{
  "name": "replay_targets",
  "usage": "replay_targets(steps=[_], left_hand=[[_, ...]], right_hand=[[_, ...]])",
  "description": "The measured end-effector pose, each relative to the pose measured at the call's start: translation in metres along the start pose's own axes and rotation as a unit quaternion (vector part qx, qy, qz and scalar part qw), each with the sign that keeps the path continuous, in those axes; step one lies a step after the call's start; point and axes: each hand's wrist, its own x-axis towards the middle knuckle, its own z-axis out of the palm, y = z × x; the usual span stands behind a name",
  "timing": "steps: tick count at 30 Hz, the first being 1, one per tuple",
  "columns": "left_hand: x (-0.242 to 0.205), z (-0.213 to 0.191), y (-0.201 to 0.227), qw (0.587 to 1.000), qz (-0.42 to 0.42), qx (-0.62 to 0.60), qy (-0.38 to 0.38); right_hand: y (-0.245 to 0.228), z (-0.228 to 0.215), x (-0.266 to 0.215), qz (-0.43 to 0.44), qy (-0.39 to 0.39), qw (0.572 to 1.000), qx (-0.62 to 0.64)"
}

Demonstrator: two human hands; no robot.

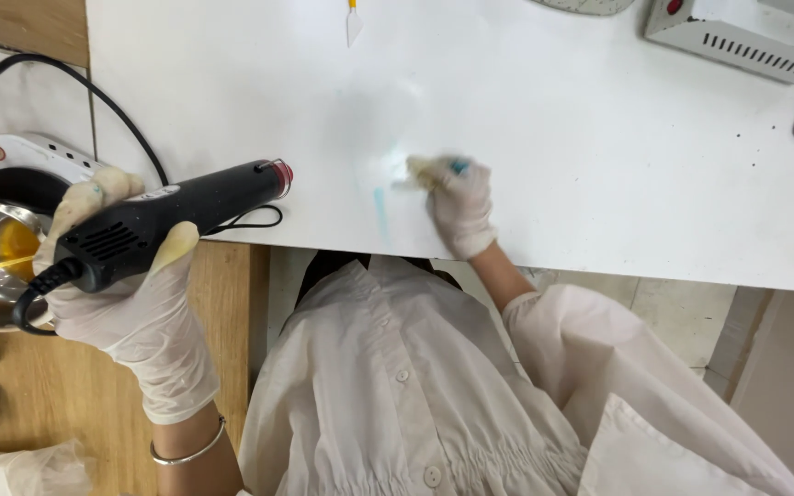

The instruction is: Cleaning wax residue from a workshop table using a heat gun and a cloth.

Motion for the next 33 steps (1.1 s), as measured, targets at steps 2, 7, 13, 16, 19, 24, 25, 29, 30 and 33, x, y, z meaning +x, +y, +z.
replay_targets(steps=[2,7,13,16,19,24,25,29,30,33], left_hand=[[0.0,-0.004,-0.001,1.0,0.004,0.008,0.0],[-0.005,-0.003,-0.004,0.999,-0.018,-0.026,0.02],[-0.008,-0.008,-0.018,0.998,-0.01,-0.054,0.02],[0.001,-0.002,-0.023,0.995,0.028,-0.094,-0.025],[0.002,0.008,-0.015,1.0,0.011,-0.012,-0.025],[0.009,0.04,-0.014,0.995,-0.031,-0.079,-0.05],[0.007,0.049,-0.013,0.994,-0.033,-0.082,-0.058],[-0.01,0.076,-0.007,0.993,-0.032,-0.052,-0.098],[-0.014,0.083,-0.007,0.993,-0.032,-0.029,-0.11],[-0.029,0.106,0.009,0.989,-0.072,0.01,-0.132]], right_hand=[[0.014,0.035,0.035,0.031,0.031,0.995,0.088],[-0.03,0.096,0.015,0.037,-0.139,0.984,0.103],[0.003,0.038,-0.049,-0.172,-0.053,0.984,0.001],[0.028,0.017,-0.014,0.103,0.059,0.93,0.348],[0.013,0.047,-0.017,0.27,0.125,0.838,0.457],[-0.054,0.07,-0.062,-0.092,-0.007,0.993,-0.074],[-0.044,0.056,-0.07,-0.086,-0.003,0.993,-0.079],[0.002,-0.008,-0.11,-0.022,0.052,0.995,-0.088],[0.02,-0.026,-0.117,0.007,0.074,0.985,-0.156],[0.103,-0.078,-0.186,0.089,0.205,0.942,-0.249]])
